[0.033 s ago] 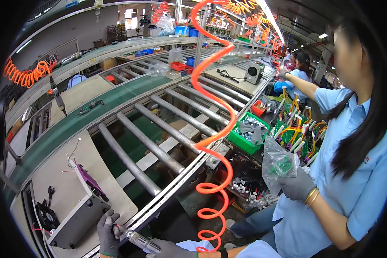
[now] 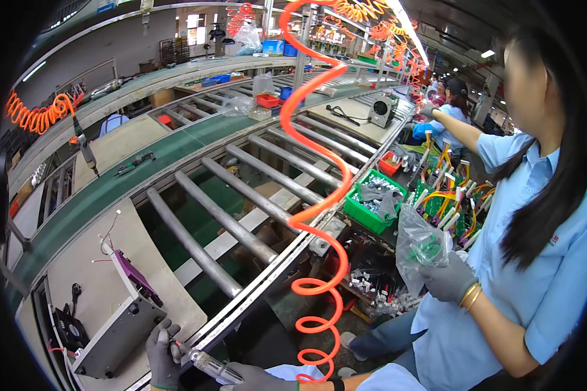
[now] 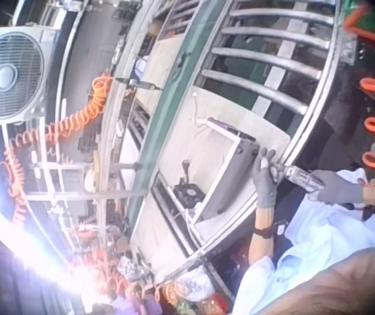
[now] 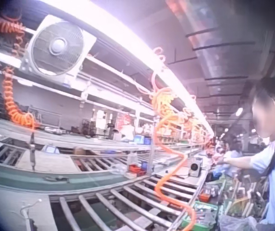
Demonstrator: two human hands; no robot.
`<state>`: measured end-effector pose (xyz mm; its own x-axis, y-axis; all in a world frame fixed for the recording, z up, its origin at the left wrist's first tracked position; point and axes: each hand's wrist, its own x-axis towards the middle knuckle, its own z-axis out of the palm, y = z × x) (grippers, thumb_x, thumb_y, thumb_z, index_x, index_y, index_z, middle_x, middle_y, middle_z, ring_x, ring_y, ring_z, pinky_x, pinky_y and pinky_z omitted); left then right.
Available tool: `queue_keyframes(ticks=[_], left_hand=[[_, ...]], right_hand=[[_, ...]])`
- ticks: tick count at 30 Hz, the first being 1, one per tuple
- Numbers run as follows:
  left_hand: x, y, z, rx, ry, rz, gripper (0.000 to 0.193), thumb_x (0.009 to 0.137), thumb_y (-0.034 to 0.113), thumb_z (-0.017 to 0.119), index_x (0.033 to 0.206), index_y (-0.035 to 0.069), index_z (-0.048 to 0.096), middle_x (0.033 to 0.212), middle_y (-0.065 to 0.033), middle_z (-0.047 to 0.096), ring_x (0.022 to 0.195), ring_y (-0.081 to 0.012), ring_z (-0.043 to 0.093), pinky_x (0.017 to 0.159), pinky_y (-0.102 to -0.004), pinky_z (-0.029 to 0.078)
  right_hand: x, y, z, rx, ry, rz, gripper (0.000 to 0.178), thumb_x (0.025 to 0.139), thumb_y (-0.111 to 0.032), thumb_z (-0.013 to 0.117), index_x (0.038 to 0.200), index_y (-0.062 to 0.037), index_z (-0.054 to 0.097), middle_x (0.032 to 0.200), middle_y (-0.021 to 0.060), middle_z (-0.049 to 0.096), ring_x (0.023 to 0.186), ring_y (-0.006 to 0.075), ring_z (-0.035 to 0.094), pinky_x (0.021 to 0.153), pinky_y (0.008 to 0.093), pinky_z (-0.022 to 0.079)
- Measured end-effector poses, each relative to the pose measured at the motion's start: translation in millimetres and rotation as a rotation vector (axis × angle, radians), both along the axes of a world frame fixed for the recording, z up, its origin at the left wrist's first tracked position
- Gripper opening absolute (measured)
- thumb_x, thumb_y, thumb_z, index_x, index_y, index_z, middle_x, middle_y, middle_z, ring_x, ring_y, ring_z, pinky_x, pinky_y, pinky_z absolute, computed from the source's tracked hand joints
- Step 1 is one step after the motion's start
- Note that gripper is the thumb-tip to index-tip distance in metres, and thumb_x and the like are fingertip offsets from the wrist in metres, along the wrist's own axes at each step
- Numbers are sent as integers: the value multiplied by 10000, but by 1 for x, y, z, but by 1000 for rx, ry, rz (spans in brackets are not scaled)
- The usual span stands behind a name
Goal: Assembling a metal casing for an electrical component using a pneumatic screwdriver and connecting internal wiring.
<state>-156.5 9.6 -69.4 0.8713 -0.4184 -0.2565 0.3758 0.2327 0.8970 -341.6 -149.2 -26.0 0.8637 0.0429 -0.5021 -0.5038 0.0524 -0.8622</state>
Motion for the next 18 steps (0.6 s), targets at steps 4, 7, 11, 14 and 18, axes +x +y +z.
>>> queue_keyframes(ticks=[4, 7, 11, 14, 18], left_hand=[[3, 8, -19, 29, 3, 84, 470, 1045, 275, 501, 1358, -74, 480, 1063, -225, 659, 408, -115, 455, 436, -282, 473], [-2, -6, 0, -17, 215, 5, 404, 1052, 275, 536, 1288, -51, 565, 1066, -144, 688, 562, -91, 517, 493, -196, 439], [-4, -20, 1, 50, 235, 48, 383, 1040, 318, 544, 1231, -12, 578, 1014, -141, 689, 475, -59, 428, 387, -206, 306], [-5, -20, -8, 60, 248, -64, 356, 1038, 322, 541, 1201, 9, 592, 954, -133, 692, 446, -62, 415, 368, -212, 296], [-4, -45, 8, 21, 268, -26, 324, 1040, 329, 530, 1158, 39, 612, 744, -69, 633, 412, -64, 380, 353, -218, 280]], right_hand=[[1, 7, -4, -4, -13, -23, 487, 804, -349, 792, 1142, -69, 582, 848, 89, 655, 603, 173, 650, 544, 332, 543], [1, 9, -17, -141, -109, -58, 505, 780, -369, 798, 1129, -59, 607, 887, 127, 688, 648, 219, 684, 607, 375, 562], [0, 4, -3, -182, -25, -60, 492, 773, -376, 796, 1101, -54, 619, 925, 143, 697, 794, 256, 709, 702, 392, 562], [-6, 4, 9, -127, 79, -94, 490, 775, -381, 791, 1096, -54, 617, 927, 148, 691, 844, 271, 703, 748, 396, 557], [-11, 9, -12, -215, -92, -183, 479, 784, -384, 782, 1089, -56, 610, 921, 139, 685, 840, 270, 697, 748, 404, 553]])
